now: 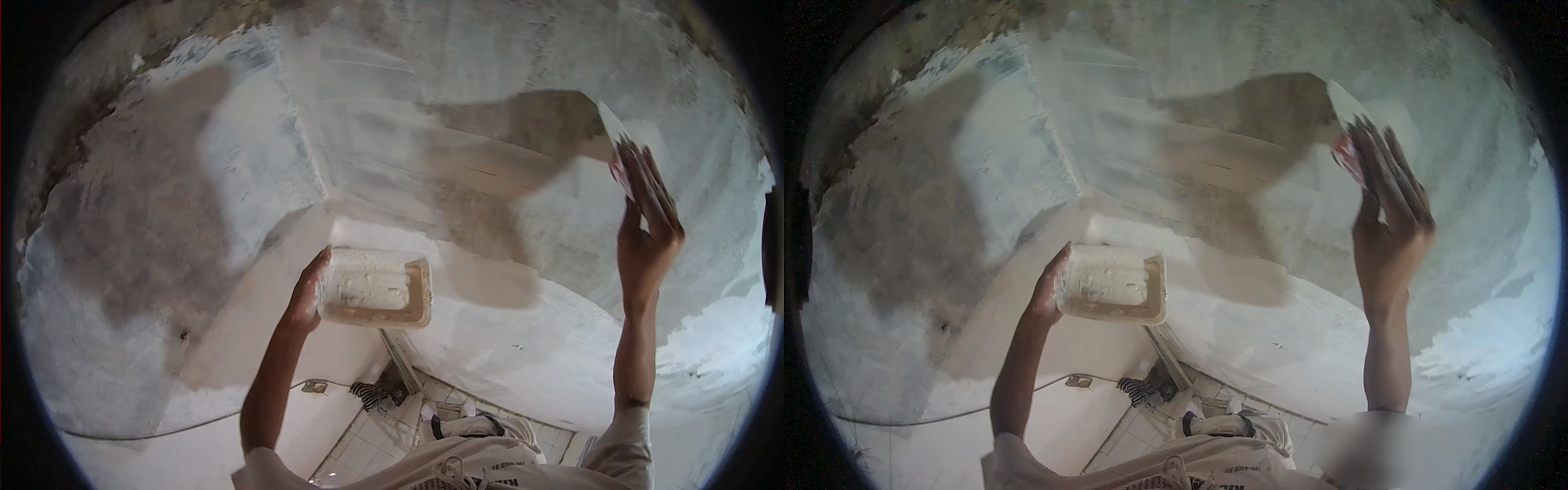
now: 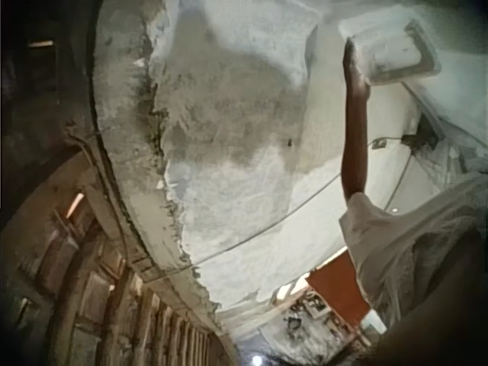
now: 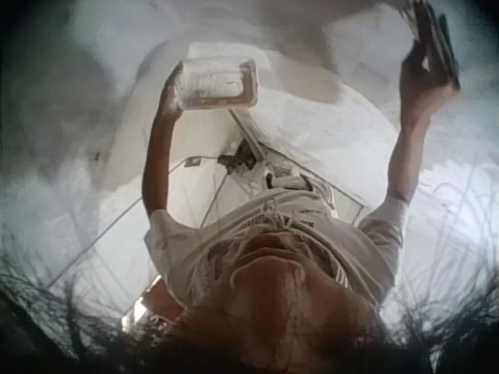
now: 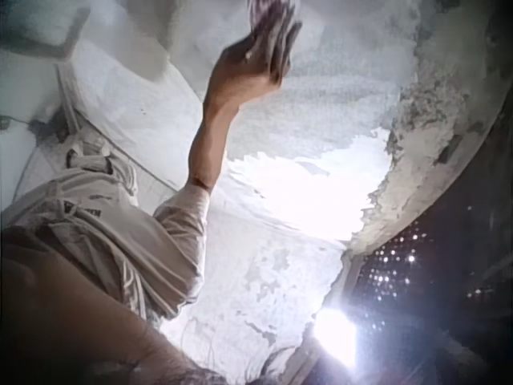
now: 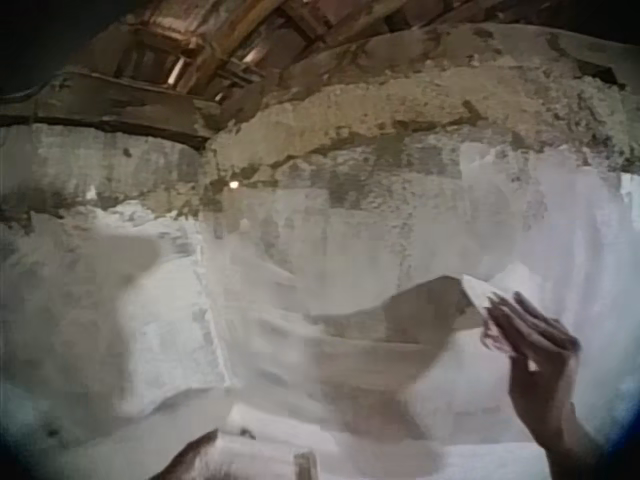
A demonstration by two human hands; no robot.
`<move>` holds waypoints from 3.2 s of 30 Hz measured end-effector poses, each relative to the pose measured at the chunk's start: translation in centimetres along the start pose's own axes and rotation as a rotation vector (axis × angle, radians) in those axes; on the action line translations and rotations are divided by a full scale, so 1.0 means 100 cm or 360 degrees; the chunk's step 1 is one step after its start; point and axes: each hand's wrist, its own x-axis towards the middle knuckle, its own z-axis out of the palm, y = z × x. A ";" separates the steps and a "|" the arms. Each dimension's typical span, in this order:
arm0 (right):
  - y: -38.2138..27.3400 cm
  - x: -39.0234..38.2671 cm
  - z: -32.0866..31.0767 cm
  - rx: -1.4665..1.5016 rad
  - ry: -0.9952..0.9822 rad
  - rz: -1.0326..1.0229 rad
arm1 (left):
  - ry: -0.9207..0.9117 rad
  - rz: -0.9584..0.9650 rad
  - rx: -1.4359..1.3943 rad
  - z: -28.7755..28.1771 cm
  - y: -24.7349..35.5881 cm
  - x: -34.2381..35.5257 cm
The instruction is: Applying plaster or putty to the corner of a wall and ceiling using a spatula.
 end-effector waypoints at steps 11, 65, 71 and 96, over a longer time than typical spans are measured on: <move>0.018 -0.029 -0.005 -0.0016 -0.0083 -0.0147 | -0.0137 -0.0298 -0.0011 -0.029 0.023 0.034; -0.119 -0.031 0.209 -0.0143 -0.0307 -0.0935 | -0.0240 -0.0674 0.0248 -0.006 0.071 0.006; -0.148 0.035 0.181 0.0135 -0.0573 -0.0628 | -0.0327 -0.0341 0.0330 -0.088 0.109 0.029; -0.006 -0.003 0.037 0.0470 -0.0830 -0.0097 | -0.0526 -0.0291 0.0727 -0.065 0.122 0.060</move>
